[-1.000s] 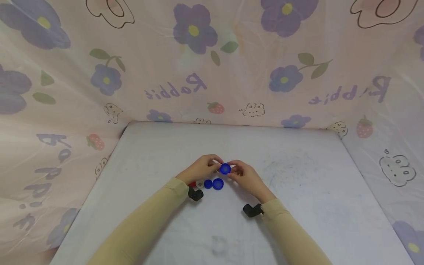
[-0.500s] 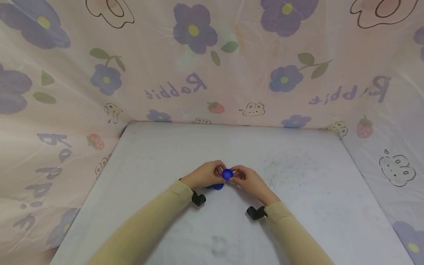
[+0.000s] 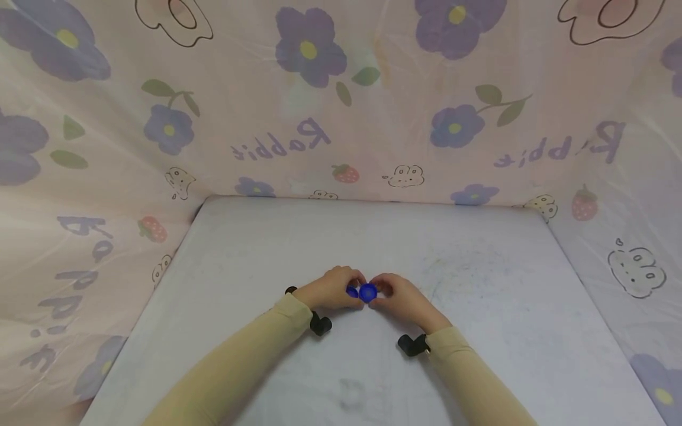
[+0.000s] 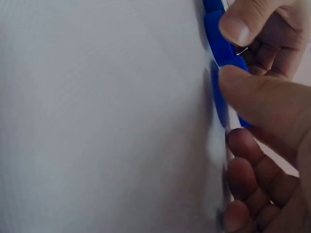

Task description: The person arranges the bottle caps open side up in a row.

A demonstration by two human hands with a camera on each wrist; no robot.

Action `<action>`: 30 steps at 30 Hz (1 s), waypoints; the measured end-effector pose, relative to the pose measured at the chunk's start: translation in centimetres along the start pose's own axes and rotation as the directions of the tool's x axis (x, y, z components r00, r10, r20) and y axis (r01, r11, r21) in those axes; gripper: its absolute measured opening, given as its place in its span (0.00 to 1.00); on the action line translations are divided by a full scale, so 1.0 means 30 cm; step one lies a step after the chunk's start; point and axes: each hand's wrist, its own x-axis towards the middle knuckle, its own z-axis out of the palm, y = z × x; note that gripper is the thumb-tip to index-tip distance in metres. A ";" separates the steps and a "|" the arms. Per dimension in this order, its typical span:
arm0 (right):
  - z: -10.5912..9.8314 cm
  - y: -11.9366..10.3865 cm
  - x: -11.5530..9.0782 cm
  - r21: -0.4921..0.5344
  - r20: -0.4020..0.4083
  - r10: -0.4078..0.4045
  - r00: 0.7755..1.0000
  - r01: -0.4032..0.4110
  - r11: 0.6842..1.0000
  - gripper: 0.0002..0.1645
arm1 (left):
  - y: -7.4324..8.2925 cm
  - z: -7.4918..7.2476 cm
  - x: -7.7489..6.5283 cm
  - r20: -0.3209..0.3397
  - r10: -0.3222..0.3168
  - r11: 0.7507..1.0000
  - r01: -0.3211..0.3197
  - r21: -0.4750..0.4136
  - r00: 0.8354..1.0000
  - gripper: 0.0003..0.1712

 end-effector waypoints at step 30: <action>-0.005 0.045 0.011 0.038 0.065 -0.014 0.998 0.012 0.999 0.28 | 0.026 0.017 -0.018 -0.031 0.010 0.988 -0.005 0.154 0.999 0.27</action>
